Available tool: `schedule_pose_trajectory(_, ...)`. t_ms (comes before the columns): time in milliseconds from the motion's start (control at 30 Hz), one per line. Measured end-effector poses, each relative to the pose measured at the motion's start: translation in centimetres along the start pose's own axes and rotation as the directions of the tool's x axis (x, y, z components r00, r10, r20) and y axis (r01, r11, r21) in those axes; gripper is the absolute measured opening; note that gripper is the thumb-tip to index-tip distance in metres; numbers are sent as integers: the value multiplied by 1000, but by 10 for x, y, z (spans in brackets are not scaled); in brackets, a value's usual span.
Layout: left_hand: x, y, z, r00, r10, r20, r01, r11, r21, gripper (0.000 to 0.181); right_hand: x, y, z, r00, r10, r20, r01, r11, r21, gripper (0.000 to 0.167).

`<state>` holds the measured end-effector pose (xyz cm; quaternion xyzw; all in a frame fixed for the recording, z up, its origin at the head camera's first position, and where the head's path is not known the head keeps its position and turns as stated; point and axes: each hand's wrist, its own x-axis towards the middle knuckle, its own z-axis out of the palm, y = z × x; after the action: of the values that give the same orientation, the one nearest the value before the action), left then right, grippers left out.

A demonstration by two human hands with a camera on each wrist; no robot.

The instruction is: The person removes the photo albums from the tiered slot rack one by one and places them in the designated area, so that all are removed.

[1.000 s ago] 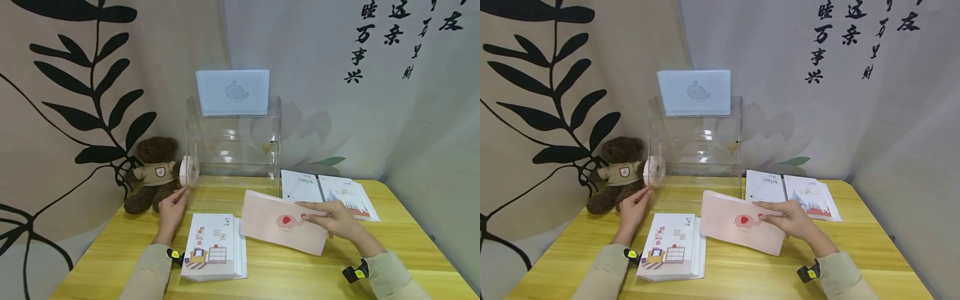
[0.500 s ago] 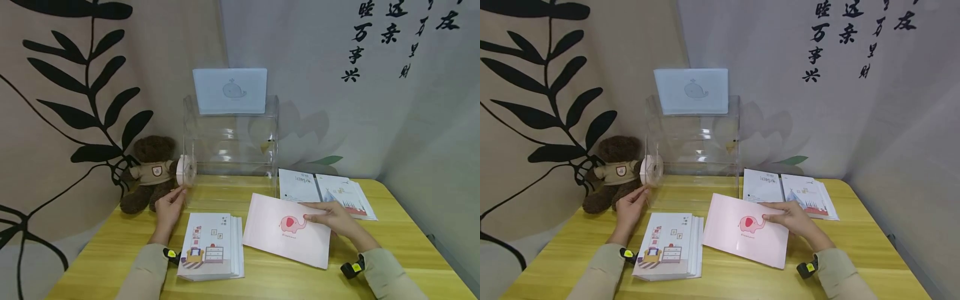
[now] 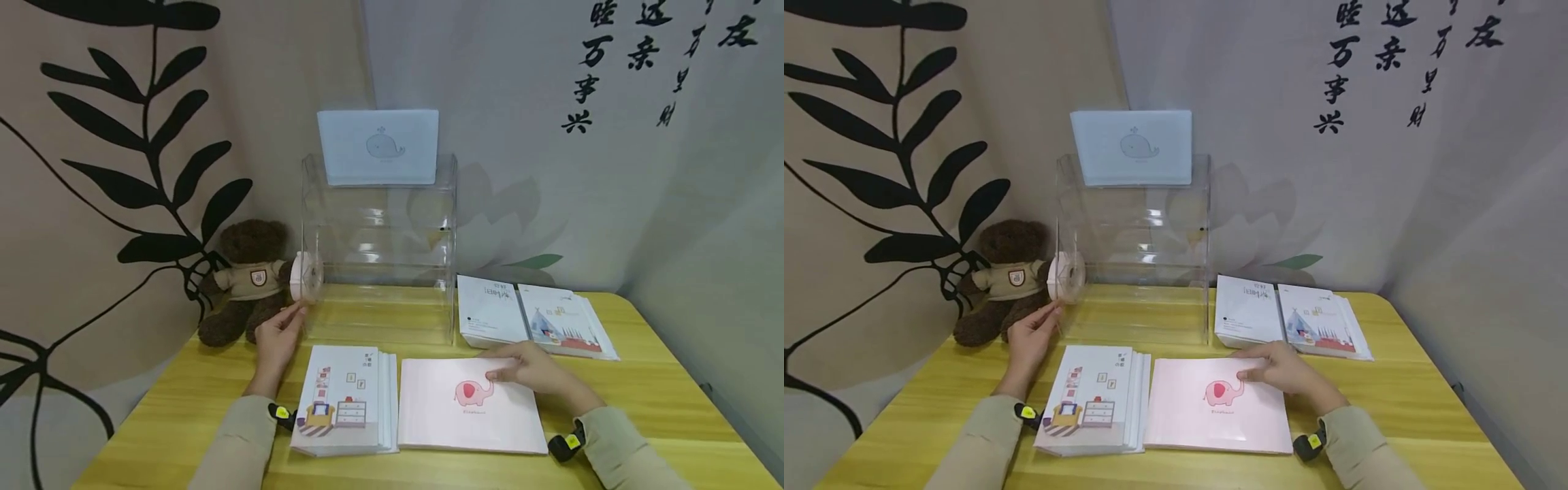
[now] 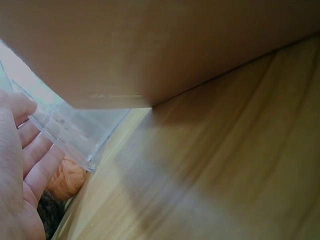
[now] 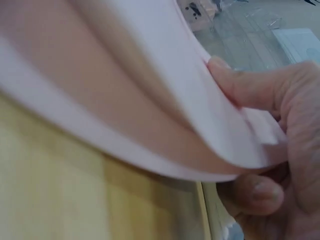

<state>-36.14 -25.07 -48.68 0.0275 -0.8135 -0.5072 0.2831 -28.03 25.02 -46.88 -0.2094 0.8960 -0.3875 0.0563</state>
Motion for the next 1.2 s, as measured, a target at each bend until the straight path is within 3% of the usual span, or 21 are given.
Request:
schedule_pose_trajectory(233,-2,0,0,1000,-20,13,20,1000,3,35,1,2,12,999,-6,-51,7,1000,22,35)
schedule_pose_trajectory(733,0,0,-1,999,-20,29,21,1000,-14,37,2,0,14,997,51,-63,-49,998,28,37)
schedule_pose_trajectory(1200,-1,-1,-2,999,-19,42,20,1000,-21,38,1,-8,8,997,-70,-27,64,983,-173,33)
